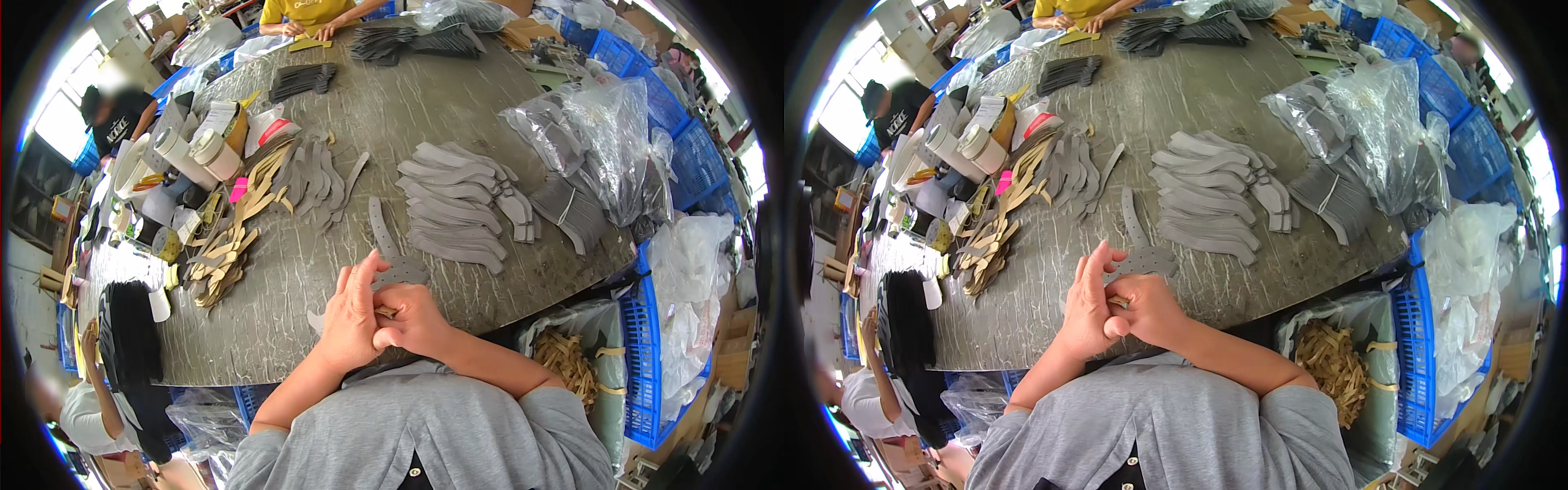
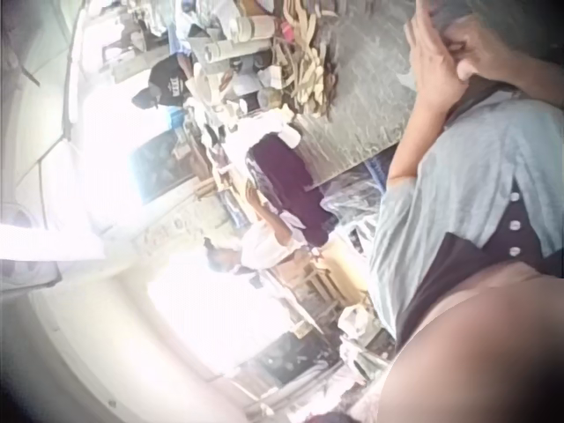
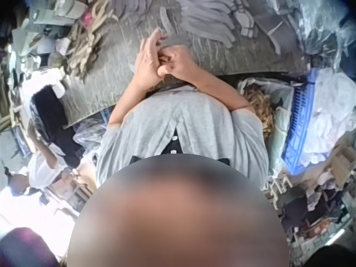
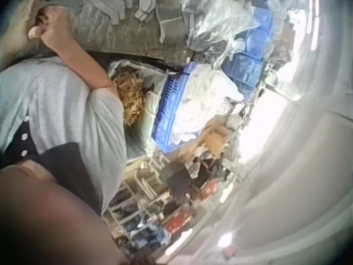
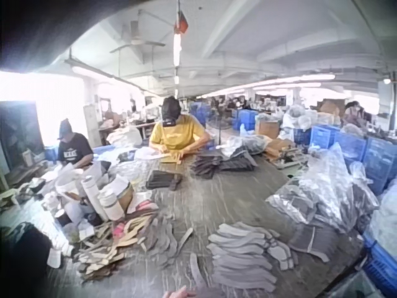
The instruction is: The person repeatedly picks up small gray and beige shoe components, aligns them, and presses them together by hand. They handle the parts one at a time, occasionally stacking completed pieces on the table. The workspace contains piles of similar components and plastic packaging.
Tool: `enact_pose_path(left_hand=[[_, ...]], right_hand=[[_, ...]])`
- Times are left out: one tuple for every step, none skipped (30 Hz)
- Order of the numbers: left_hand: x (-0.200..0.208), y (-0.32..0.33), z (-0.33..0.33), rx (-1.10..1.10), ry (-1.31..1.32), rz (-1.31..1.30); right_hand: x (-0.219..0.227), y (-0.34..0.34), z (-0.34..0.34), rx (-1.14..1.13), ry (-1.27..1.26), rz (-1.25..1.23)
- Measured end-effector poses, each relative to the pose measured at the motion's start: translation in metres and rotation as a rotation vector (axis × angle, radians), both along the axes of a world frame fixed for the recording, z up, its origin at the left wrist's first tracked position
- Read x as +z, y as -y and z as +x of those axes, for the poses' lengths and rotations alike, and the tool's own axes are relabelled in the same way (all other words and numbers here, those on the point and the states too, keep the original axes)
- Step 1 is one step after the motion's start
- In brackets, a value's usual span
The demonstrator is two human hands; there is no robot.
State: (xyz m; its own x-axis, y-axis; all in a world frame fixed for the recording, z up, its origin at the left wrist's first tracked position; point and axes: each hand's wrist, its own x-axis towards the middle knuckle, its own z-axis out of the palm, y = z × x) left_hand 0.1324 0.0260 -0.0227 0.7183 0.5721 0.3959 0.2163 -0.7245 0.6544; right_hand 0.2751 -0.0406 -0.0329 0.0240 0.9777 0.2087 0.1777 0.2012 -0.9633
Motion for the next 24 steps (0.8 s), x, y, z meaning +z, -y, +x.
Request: enact_pose_path(left_hand=[[-0.003,-0.002,0.000,-0.014,0.024,-0.023],[-0.006,-0.002,0.000,-0.021,0.047,-0.044],[-0.004,0.000,0.000,-0.038,0.090,-0.156],[-0.006,-0.001,0.001,-0.070,0.140,-0.216],[-0.007,-0.003,0.000,-0.097,0.188,-0.274],[-0.007,-0.004,0.000,-0.123,0.235,-0.333],[-0.006,-0.004,0.000,-0.143,0.260,-0.397],[-0.002,-0.003,0.001,-0.162,0.284,-0.457],[0.001,-0.002,0.002,-0.180,0.308,-0.517],[0.001,-0.002,0.004,-0.174,0.329,-0.609],[0.001,0.000,0.006,-0.159,0.350,-0.701],[0.002,0.000,0.006,-0.144,0.373,-0.792],[-0.007,-0.003,0.004,-0.164,0.427,-0.852],[-0.008,-0.005,0.005,-0.171,0.449,-0.837],[-0.009,-0.006,0.006,-0.178,0.470,-0.822],[-0.009,-0.007,0.005,-0.186,0.491,-0.806],[0.003,-0.004,0.003,-0.084,0.343,-0.713],[0.000,-0.005,0.002,-0.085,0.294,-0.536],[-0.004,-0.007,0.002,-0.087,0.243,-0.361],[-0.005,-0.009,0.004,-0.092,0.194,-0.185],[-0.001,-0.010,0.003,-0.100,0.133,-0.039],[0.000,-0.009,0.003,-0.107,0.134,-0.019],[0.000,-0.008,0.003,-0.113,0.134,0.001],[0.000,-0.007,0.003,-0.118,0.133,0.022]], right_hand=[[-0.001,0.000,0.000,-0.009,-0.029,-0.047],[-0.002,-0.001,-0.001,-0.003,-0.051,-0.052],[-0.002,-0.001,-0.002,0.003,-0.075,-0.057],[-0.003,-0.001,-0.002,0.010,-0.098,-0.063],[-0.004,-0.002,-0.003,0.011,-0.123,-0.055],[-0.005,-0.002,-0.003,0.012,-0.148,-0.048],[-0.006,-0.003,-0.004,0.015,-0.174,-0.042],[-0.006,-0.003,-0.005,0.027,-0.259,-0.082],[-0.004,-0.003,-0.004,0.040,-0.343,-0.124],[-0.004,-0.002,-0.002,0.054,-0.427,-0.166],[-0.005,-0.003,-0.001,0.058,-0.417,-0.140],[-0.006,-0.003,0.001,0.061,-0.407,-0.115],[-0.007,-0.004,0.002,0.064,-0.398,-0.088],[-0.008,-0.005,0.001,0.055,-0.361,-0.090],[-0.007,-0.006,0.000,0.046,-0.325,-0.092],[-0.006,-0.007,-0.001,0.036,-0.288,-0.092],[0.001,-0.006,0.002,0.009,-0.186,-0.089],[0.007,-0.006,0.004,0.017,-0.130,-0.103],[0.013,-0.005,0.006,0.025,-0.074,-0.117],[0.019,-0.003,0.009,0.028,-0.015,-0.129],[0.024,-0.003,0.010,0.037,-0.019,-0.163],[0.030,-0.003,0.011,0.046,-0.023,-0.197],[0.033,-0.003,0.012,0.057,-0.027,-0.231],[0.036,-0.002,0.013,0.071,-0.066,-0.272]])
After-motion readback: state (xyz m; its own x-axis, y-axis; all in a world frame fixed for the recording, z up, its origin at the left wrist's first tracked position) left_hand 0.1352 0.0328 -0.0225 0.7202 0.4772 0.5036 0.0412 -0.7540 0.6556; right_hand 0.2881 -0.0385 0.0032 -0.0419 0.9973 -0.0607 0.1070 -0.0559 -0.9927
